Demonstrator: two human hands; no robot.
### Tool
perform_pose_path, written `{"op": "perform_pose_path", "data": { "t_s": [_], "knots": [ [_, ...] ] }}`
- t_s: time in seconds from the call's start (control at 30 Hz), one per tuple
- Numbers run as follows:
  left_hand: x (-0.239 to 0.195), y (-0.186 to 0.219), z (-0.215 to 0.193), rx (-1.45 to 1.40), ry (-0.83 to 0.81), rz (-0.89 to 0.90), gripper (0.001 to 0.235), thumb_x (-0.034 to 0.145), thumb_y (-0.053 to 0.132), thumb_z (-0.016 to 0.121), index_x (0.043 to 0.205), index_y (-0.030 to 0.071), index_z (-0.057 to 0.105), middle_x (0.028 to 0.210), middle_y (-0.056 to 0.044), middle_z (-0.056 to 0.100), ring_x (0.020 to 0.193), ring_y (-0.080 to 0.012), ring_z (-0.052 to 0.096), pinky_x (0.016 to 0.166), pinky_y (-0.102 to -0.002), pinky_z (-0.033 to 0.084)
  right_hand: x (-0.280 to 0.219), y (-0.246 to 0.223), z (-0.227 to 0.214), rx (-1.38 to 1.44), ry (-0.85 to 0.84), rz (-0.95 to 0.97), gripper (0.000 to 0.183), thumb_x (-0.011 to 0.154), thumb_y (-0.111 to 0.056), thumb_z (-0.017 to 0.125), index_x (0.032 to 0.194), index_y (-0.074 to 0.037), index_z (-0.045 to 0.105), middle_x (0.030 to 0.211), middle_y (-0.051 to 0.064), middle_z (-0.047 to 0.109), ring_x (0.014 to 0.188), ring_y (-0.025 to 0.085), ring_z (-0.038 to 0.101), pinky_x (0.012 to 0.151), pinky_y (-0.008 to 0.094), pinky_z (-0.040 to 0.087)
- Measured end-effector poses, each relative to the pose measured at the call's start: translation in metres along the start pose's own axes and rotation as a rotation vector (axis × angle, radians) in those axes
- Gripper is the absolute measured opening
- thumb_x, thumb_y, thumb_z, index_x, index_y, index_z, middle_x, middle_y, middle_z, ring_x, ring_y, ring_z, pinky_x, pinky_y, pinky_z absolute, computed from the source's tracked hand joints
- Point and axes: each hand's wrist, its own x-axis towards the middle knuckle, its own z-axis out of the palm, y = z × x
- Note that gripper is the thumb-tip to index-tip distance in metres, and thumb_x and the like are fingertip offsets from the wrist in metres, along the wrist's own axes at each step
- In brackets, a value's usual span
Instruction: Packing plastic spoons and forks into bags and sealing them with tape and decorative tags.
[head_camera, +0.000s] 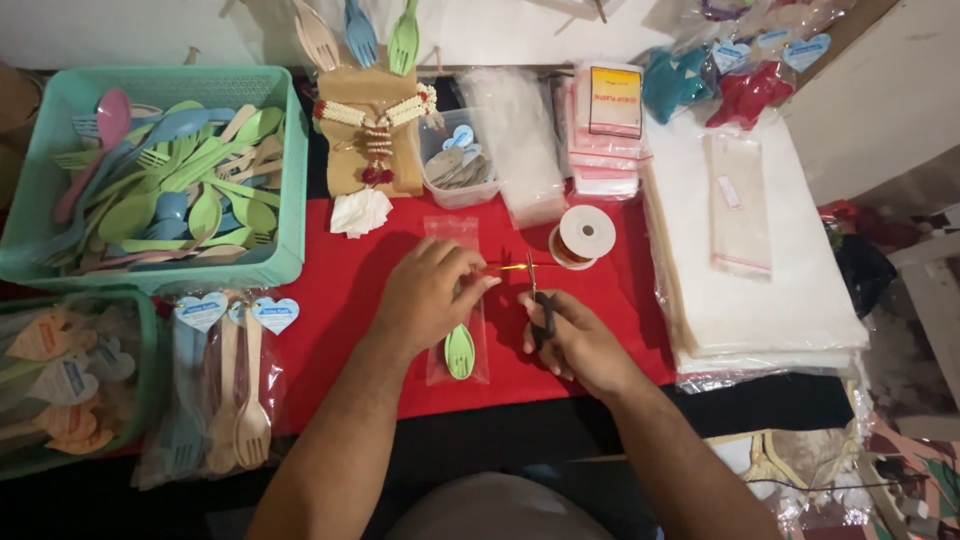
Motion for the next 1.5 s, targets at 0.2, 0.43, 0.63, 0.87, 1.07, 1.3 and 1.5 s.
{"op": "perform_pose_path", "data": {
  "t_s": [0.2, 0.43, 0.63, 0.87, 1.07, 1.3, 1.5],
  "knots": [
    [-0.001, 0.001, 0.007, 0.041, -0.003, 0.067, 0.021, 0.086, 0.028, 0.08, 0.096, 0.013, 0.07, 0.095, -0.004, 0.067, 0.095, -0.0273, 0.06, 0.084, -0.044, 0.048, 0.001, 0.005, -0.003, 0.019, -0.04, -0.021, 0.037, 0.101, -0.035, 0.058, 0.124, -0.007, 0.06, 0.076, 0.009, 0.064, 0.044, 0.009, 0.044, 0.041, 0.023, 0.033],
    [-0.001, 0.0, 0.008, -0.015, 0.035, 0.13, 0.014, 0.089, 0.025, 0.077, 0.097, 0.014, 0.073, 0.095, -0.002, 0.068, 0.096, -0.0269, 0.06, 0.087, -0.042, 0.048, 0.002, 0.004, -0.002, -0.018, -0.043, -0.017, 0.035, 0.1, -0.035, 0.058, 0.123, -0.008, 0.06, 0.075, 0.008, 0.065, 0.044, 0.008, 0.042, 0.04, 0.023, 0.032],
    [0.0, -0.008, 0.014, -0.026, 0.015, 0.095, 0.012, 0.092, 0.025, 0.075, 0.095, 0.014, 0.074, 0.095, -0.002, 0.071, 0.094, -0.0264, 0.061, 0.085, -0.042, 0.047, 0.009, 0.021, -0.01, 0.055, -0.084, -0.044, 0.03, 0.1, -0.03, 0.063, 0.121, -0.008, 0.058, 0.075, 0.007, 0.062, 0.043, 0.007, 0.037, 0.042, 0.024, 0.03],
    [0.002, -0.009, 0.01, -0.072, 0.058, 0.1, 0.013, 0.091, 0.026, 0.075, 0.093, 0.014, 0.074, 0.092, -0.003, 0.071, 0.09, -0.0274, 0.062, 0.082, -0.043, 0.048, -0.001, 0.012, 0.001, -0.153, 0.049, -0.003, 0.032, 0.099, -0.029, 0.058, 0.125, -0.01, 0.054, 0.079, 0.008, 0.065, 0.049, 0.014, 0.054, 0.043, 0.028, 0.042],
    [0.003, -0.01, 0.009, -0.113, 0.144, 0.059, 0.011, 0.091, 0.021, 0.077, 0.093, 0.011, 0.073, 0.087, -0.004, 0.07, 0.084, -0.0281, 0.063, 0.078, -0.044, 0.049, -0.017, 0.02, -0.03, -0.102, 0.164, -0.261, 0.039, 0.101, -0.018, 0.053, 0.138, -0.013, 0.041, 0.107, 0.016, 0.071, 0.072, 0.02, 0.073, 0.057, 0.031, 0.059],
    [0.008, -0.01, 0.012, -0.169, 0.192, 0.048, 0.011, 0.088, 0.017, 0.079, 0.091, 0.01, 0.072, 0.087, -0.004, 0.071, 0.082, -0.0271, 0.065, 0.075, -0.042, 0.05, -0.051, -0.028, -0.037, -1.004, 0.694, -0.027, 0.056, 0.093, -0.031, 0.07, 0.14, -0.012, 0.048, 0.085, 0.019, 0.075, 0.074, 0.035, 0.074, 0.068, 0.045, 0.056],
    [0.006, -0.014, 0.01, -0.143, 0.242, 0.068, 0.011, 0.086, 0.014, 0.08, 0.091, 0.01, 0.071, 0.088, -0.004, 0.07, 0.082, -0.0272, 0.065, 0.074, -0.043, 0.05, -0.042, -0.02, -0.036, -1.342, 0.689, -0.18, 0.028, 0.093, -0.037, 0.068, 0.108, -0.013, 0.072, 0.092, 0.014, 0.075, 0.084, 0.039, 0.072, 0.076, 0.051, 0.056]
  ]
}}
